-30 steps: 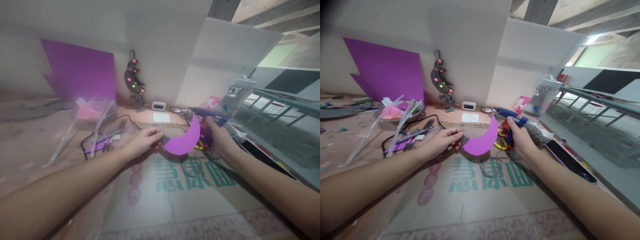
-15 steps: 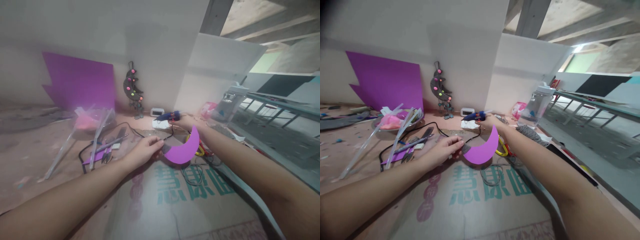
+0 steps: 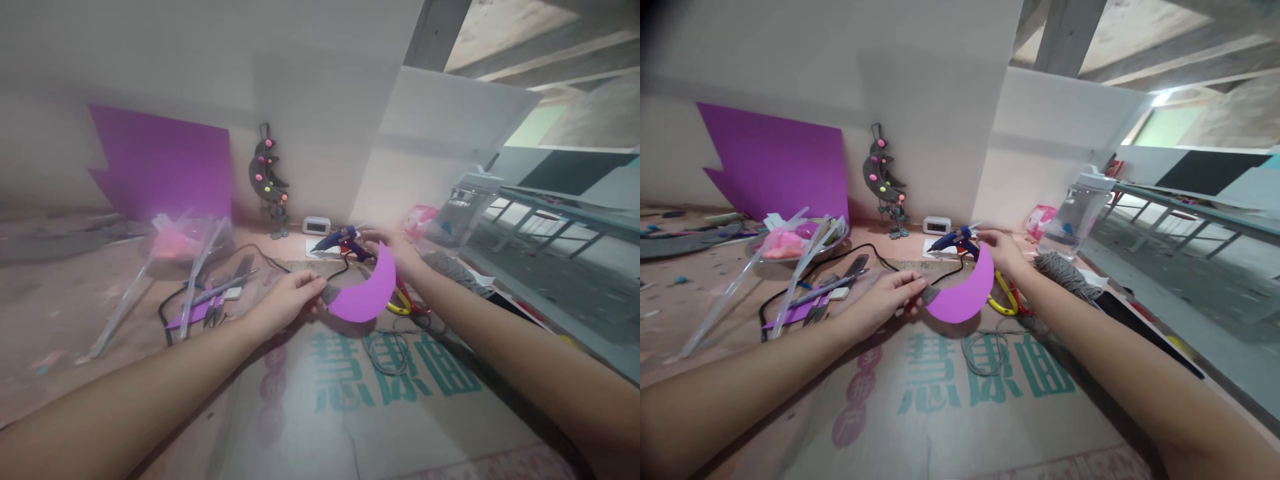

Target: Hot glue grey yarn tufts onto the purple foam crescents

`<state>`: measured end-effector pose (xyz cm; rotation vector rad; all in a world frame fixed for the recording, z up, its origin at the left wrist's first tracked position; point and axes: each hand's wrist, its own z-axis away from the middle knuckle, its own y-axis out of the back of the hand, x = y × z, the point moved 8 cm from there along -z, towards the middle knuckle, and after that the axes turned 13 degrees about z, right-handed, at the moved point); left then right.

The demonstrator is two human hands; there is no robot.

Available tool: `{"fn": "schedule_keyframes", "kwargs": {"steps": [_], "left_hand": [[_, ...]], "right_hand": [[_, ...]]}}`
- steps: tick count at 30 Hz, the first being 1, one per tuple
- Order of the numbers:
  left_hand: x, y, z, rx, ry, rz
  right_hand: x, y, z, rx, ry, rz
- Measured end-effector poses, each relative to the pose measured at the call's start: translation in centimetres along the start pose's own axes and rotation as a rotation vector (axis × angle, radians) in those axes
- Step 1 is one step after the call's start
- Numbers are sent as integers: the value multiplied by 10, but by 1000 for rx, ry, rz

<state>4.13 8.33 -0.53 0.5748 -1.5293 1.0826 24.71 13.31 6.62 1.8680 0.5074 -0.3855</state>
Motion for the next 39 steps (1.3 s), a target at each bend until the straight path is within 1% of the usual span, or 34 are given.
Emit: {"fn": "schedule_keyframes", "kwargs": {"steps": [3,5,7,10,14,17,19,21,23,25,28,31,35,37,39], "left_hand": [[5,7,-3,39,-31,39],[9,11,-5,48,-67,56],[11,14,-6,57,-80,67],[12,16,-5,89,-88,81],[14,17,-3,119,-116,77],[14,15,-3,112,-127,54],[14,15,-2,121,-133,33],[15,15,-2,134,-141,14],[15,12,-1,127,-136,-4],[16,7,1,105,-125,-44],[17,0,4,65,-126,-155],[17,-4,5,28,-139,-257],[16,-5,6,-8,-150,-306],[16,-5,6,-9,-150,-315],[16,-4,6,10,-139,-316]], "right_hand": [[-7,8,23,44,-7,-154],[-13,4,39,9,-2,-183],[-23,-4,51,-82,49,-91],[-39,-17,67,-226,194,56],[-58,-30,85,-361,366,131],[-76,-38,102,-463,448,137],[-91,-38,116,-519,468,89],[-104,-36,129,-564,457,52],[-113,-30,137,-567,425,102],[-119,-21,142,-547,442,208],[-123,-3,138,-435,471,326],[-118,14,126,-323,444,349],[-111,33,112,-204,441,358],[-104,40,105,-176,412,387],[-97,42,101,-216,388,401]]}}
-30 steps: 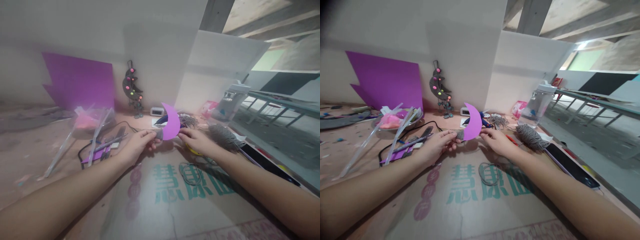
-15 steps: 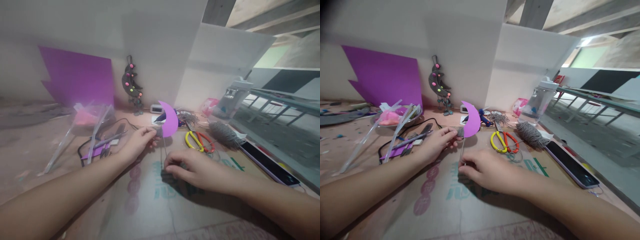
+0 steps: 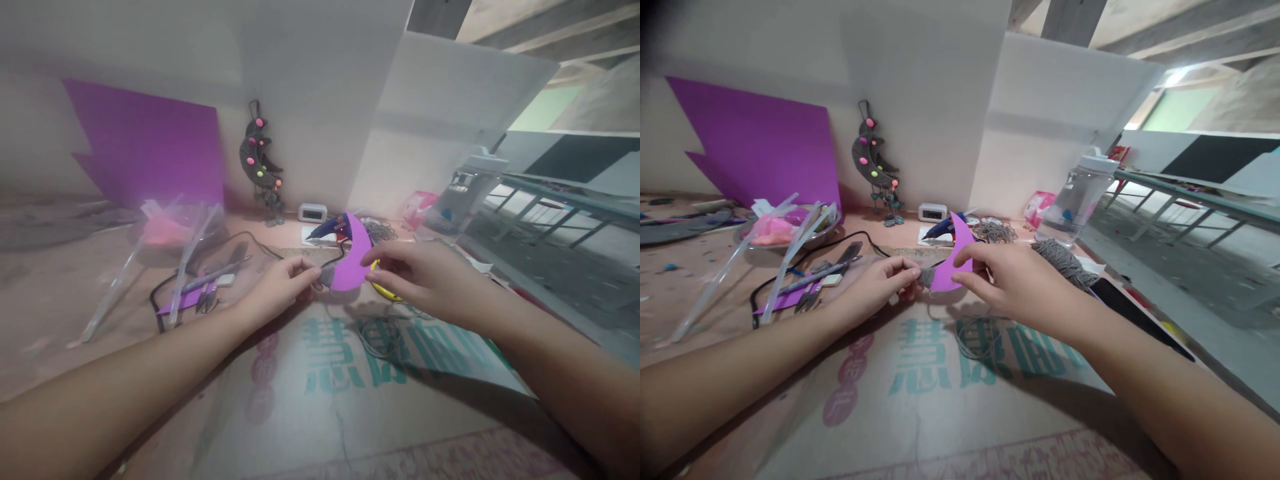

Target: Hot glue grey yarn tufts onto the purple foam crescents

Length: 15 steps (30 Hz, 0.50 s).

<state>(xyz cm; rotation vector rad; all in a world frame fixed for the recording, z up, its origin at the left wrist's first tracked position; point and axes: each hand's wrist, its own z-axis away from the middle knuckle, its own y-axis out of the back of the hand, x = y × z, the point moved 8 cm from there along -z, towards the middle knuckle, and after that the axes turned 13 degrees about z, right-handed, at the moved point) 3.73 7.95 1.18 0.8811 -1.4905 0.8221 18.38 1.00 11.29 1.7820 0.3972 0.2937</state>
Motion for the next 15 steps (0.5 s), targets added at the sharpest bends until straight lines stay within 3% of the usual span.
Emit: {"fn": "schedule_keyframes", "kwargs": {"steps": [6,10,15], "left_hand": [[-1,3,-2,36,47,104],[-4,3,-2,19,65,113],[-11,-1,0,-20,89,89]], "right_hand": [[0,-24,1,-187,77,9],[4,-39,-8,-153,27,21],[17,-54,-19,-97,-65,-306]]}}
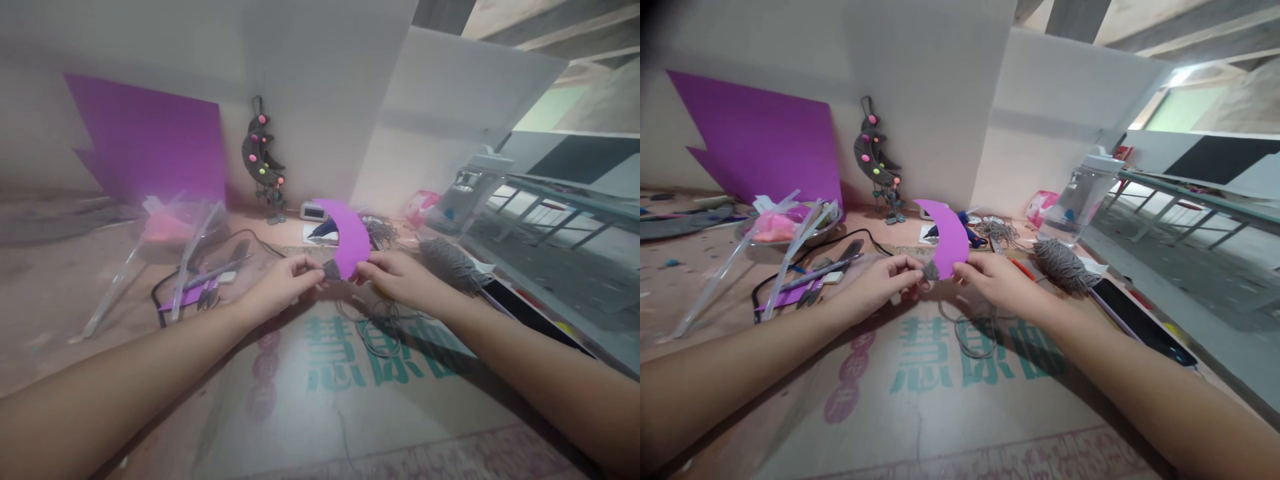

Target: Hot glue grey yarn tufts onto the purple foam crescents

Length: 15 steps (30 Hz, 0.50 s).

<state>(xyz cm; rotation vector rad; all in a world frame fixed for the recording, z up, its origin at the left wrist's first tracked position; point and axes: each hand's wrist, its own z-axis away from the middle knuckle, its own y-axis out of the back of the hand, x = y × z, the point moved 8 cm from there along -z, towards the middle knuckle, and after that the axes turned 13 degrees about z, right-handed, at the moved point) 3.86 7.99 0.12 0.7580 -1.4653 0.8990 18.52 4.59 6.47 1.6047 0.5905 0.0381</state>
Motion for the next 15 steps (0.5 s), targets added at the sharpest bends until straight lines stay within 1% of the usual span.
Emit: {"fn": "schedule_keyframes", "kwargs": {"steps": [3,7,10,12,15], "left_hand": [[-2,-7,1,-65,-21,-1],[-2,-13,1,-137,-65,-60],[-2,-11,0,-132,-77,-23],[-2,-9,-1,-127,-75,11],[0,-10,-1,-127,-75,18]], "right_hand": [[7,-3,-1,12,-37,-111],[4,-4,0,24,-33,-165],[0,-10,-2,6,-7,-291],[-5,-19,-3,-44,35,-367],[-4,-34,-2,-93,25,-382]]}}
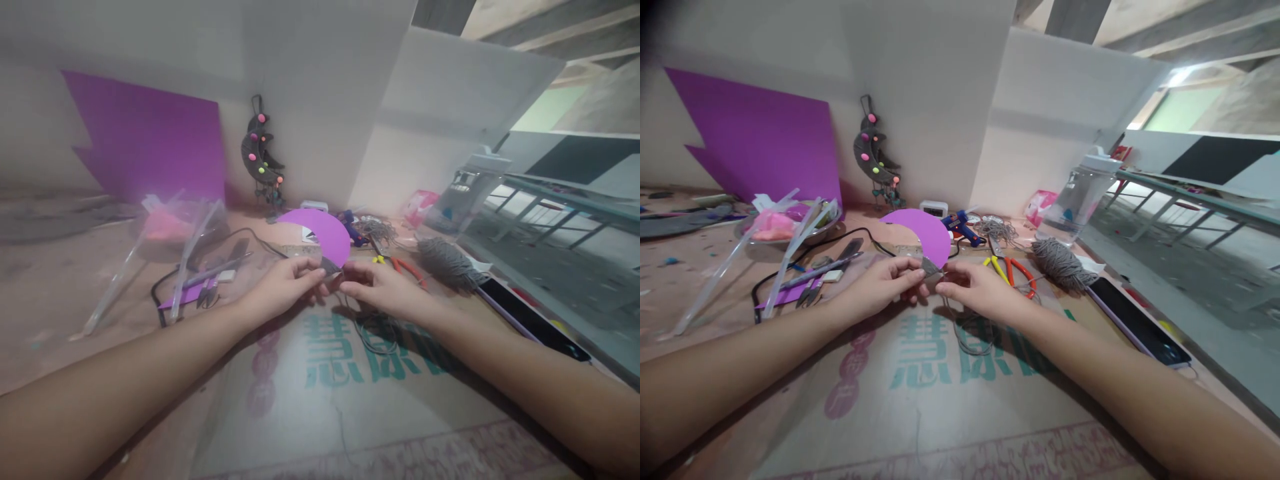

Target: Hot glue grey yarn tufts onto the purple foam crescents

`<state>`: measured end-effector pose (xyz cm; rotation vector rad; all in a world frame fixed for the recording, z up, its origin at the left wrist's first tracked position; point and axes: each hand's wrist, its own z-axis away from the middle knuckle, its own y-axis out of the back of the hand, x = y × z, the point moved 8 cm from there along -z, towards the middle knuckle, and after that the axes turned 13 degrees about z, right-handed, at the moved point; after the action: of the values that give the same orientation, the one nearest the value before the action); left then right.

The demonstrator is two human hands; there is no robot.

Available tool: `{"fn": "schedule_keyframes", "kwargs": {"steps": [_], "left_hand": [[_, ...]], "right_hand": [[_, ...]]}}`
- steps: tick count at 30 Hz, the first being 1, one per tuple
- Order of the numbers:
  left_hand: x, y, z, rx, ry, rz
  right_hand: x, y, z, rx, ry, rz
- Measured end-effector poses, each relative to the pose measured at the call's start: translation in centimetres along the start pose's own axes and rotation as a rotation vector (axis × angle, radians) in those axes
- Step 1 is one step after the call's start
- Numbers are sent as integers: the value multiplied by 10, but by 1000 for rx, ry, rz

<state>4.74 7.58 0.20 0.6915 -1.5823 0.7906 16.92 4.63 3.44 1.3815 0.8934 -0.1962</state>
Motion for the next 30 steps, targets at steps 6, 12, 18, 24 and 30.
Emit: {"fn": "schedule_keyframes", "kwargs": {"steps": [6,12,18,24,30], "left_hand": [[1,2,2,37,34,-11],[1,2,3,41,22,-51],[4,6,3,90,-21,-166],[8,9,4,124,-61,-281],[13,5,3,78,-123,-366]], "right_hand": [[1,-2,7,71,-25,322],[-26,-4,14,86,125,558],[-44,25,21,195,108,559],[-47,37,24,171,48,515],[-52,41,28,224,119,618]]}}
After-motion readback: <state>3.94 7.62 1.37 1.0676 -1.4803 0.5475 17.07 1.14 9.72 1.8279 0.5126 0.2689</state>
